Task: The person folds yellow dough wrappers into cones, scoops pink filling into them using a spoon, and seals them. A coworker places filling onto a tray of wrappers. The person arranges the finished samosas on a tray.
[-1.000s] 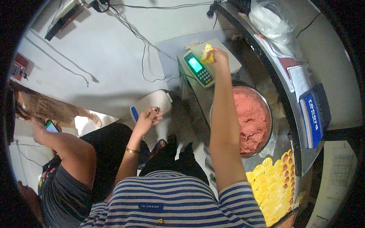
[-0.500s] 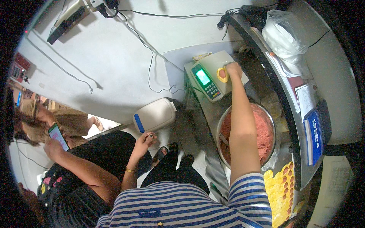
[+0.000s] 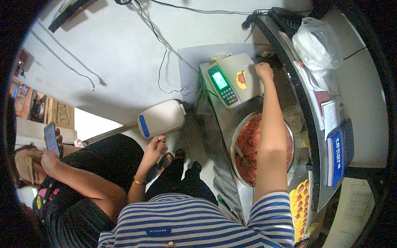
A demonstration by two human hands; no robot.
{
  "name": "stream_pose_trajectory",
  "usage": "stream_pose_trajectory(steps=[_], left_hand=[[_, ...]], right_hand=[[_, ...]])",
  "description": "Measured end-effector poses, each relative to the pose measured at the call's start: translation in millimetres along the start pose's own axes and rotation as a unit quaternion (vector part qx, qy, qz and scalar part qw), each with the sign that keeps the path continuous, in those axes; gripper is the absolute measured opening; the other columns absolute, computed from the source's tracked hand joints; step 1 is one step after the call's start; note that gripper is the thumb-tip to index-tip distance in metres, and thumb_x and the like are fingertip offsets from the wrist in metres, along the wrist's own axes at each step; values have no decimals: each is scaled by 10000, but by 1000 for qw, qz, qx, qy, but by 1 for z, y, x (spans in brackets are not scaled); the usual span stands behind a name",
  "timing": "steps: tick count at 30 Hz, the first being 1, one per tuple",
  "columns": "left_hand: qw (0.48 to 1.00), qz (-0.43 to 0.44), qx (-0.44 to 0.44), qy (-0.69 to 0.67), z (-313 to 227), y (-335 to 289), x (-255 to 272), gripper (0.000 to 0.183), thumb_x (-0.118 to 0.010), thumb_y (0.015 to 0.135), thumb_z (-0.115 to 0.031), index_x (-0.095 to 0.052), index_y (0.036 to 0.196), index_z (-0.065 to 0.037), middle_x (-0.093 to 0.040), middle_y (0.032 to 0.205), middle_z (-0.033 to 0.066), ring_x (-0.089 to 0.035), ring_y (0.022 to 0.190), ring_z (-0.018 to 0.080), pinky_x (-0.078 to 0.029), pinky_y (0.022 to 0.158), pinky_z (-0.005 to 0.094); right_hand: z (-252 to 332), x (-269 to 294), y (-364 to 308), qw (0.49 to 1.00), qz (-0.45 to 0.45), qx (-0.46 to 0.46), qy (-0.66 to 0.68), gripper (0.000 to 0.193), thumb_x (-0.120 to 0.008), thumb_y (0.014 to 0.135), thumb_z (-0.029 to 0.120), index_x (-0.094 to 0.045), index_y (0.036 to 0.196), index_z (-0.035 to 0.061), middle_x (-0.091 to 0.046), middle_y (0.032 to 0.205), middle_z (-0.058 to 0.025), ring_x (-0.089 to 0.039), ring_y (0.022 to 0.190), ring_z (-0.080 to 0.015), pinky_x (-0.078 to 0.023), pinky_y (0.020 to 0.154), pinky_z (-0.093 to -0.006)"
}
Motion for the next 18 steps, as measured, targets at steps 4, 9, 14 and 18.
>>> stream_pose_trajectory(steps=[4, 9, 14, 18], left_hand=[[999, 10, -27, -19, -7, -8, -15, 267, -431, 926, -130, -478, 1153, 1, -541, 1090, 105, -609, 856, 184, -505, 710, 300], [997, -32, -71, -14, -16, -8, -17, 274, -469, 908, -182, -530, 1123, -24, -632, 957, 151, -658, 771, 196, -496, 582, 295], [996, -24, -86, 11, -30, -7, -23, 282, -478, 901, -190, -528, 1138, -44, -652, 858, 151, -656, 762, 200, -490, 560, 301], [998, 36, -40, 32, -34, -9, -35, 269, -423, 925, -114, -475, 1167, -9, -575, 1083, 73, -632, 840, 164, -489, 657, 255]], right_hand=[[-5, -8, -6, 992, 95, 13, 76, 159, -630, 764, 236, -598, 785, 81, -555, 660, 14, -487, 538, -90, -404, 466, -259], [5, -5, -32, 992, 121, 39, 28, 407, -725, 646, 322, -657, 874, -8, -652, 763, -123, -616, 633, -216, -485, 590, -324], [1, -24, -42, 989, 127, 71, -11, 281, -770, 590, 228, -593, 725, 56, -541, 613, -4, -466, 483, -103, -370, 436, -258], [-20, -41, -35, 993, 81, 30, 75, 338, -778, 522, 249, -638, 715, 10, -647, 752, -112, -619, 713, -211, -470, 657, -319]])
Point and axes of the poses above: each hand's wrist, its own y-axis towards the middle knuckle, its own x-axis out of the back of the hand, z = x × y, the point moved 5 cm from there along y, towards the middle knuckle
